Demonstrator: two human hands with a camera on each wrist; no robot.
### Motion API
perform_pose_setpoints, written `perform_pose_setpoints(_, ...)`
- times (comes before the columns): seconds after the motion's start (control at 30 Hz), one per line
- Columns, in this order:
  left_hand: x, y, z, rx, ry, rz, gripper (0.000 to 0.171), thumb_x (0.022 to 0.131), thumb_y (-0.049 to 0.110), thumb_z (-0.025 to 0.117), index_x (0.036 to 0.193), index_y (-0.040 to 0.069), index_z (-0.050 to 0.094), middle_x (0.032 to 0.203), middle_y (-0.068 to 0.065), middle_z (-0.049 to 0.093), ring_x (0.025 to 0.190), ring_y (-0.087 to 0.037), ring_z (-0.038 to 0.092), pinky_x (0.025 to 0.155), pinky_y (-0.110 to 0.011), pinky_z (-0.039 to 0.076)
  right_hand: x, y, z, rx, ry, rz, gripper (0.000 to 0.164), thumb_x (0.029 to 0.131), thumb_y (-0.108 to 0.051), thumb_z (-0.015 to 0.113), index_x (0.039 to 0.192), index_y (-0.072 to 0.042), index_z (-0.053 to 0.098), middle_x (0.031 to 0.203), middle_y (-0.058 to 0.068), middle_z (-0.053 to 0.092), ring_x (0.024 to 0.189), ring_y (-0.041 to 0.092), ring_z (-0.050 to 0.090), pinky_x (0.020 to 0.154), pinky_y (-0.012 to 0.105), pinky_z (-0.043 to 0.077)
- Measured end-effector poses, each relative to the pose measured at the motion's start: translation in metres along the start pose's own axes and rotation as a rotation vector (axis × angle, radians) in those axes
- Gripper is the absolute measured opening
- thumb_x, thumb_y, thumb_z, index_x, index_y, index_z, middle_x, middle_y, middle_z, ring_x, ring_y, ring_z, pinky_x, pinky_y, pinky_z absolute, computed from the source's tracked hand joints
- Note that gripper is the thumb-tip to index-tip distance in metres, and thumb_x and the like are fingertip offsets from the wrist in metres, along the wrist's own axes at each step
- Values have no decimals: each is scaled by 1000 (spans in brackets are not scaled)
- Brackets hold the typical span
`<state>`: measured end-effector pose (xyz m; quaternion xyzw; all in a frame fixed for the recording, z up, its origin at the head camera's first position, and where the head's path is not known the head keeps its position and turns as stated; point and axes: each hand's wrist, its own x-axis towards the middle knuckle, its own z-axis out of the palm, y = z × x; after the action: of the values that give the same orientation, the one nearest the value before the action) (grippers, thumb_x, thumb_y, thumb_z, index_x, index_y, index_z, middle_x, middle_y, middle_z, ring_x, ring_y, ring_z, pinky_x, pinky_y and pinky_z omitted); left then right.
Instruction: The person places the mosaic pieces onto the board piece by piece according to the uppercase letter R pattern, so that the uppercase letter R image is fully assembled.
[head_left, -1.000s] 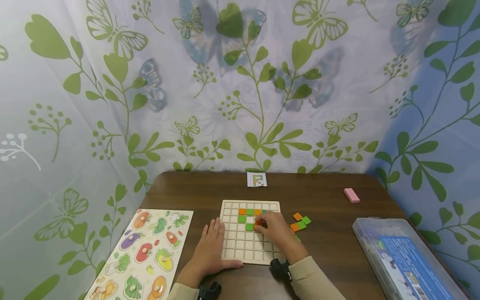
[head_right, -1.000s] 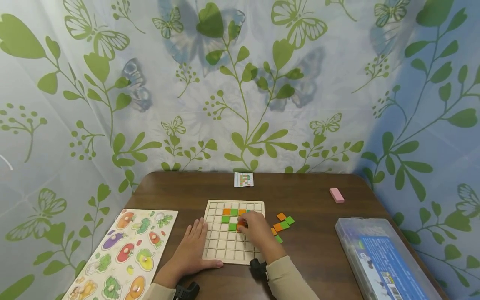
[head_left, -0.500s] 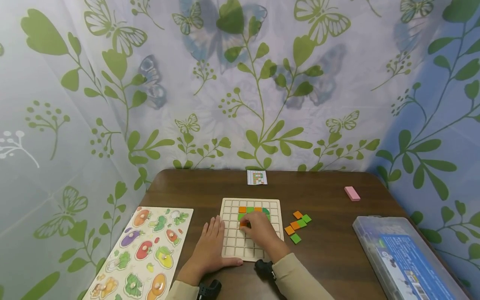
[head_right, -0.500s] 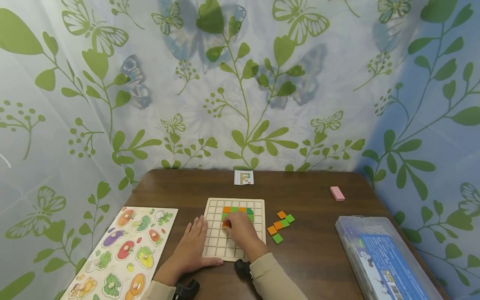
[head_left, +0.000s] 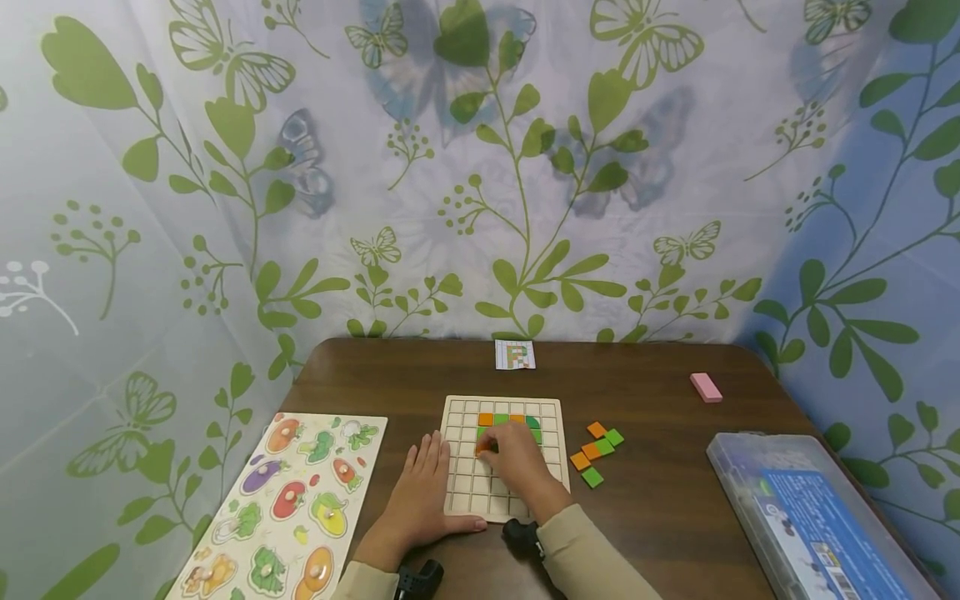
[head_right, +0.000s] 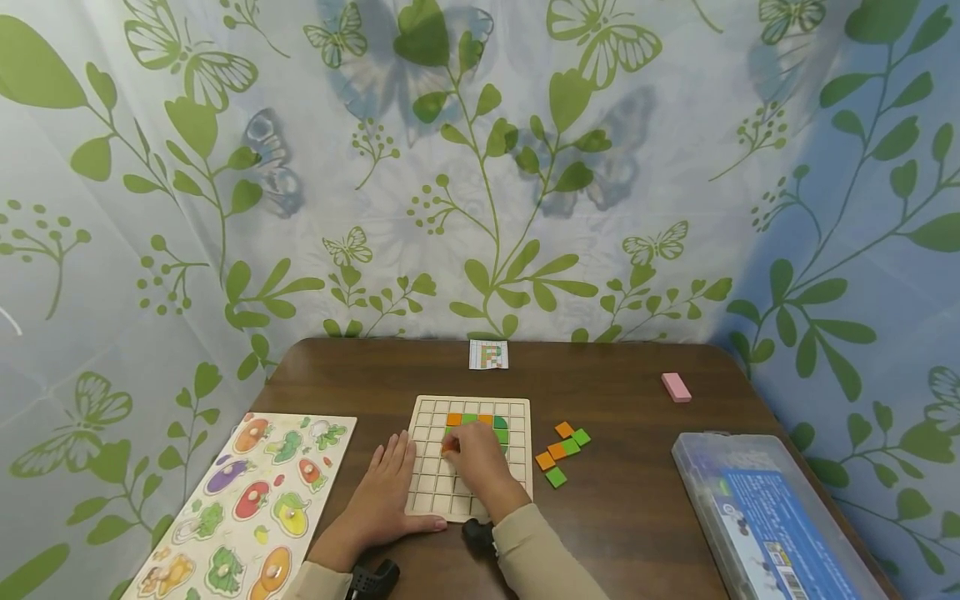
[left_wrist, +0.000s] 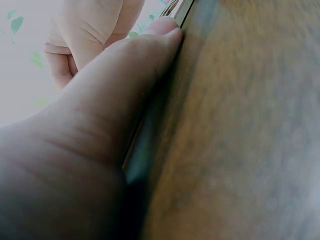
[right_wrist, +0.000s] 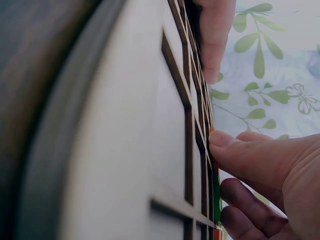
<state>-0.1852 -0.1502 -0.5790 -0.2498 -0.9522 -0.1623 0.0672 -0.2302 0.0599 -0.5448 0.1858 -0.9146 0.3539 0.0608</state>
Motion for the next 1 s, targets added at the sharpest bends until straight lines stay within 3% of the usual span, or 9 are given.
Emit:
perform_pose_setpoints(0.5,1,-1,0,43,-60,-42,140,75,96,56,161,-10,29,168,-30,18,155,-44,17,123,-60,16,-18,5,-9,17,50,-6,14,89,-12,87,103,-13,84,105,-3,76,102,20,70,88,43,58)
perform_pose_setpoints(1.0,1,0,-1,31,-60,-49,140,75,96,57,161,-10,28,168,-30,18,156,-44,17,123,-59,15,-38,23,-31,-6,150,59,17,88,-13,88,102,-7,82,102,0,75,102,25,68,91,48,57)
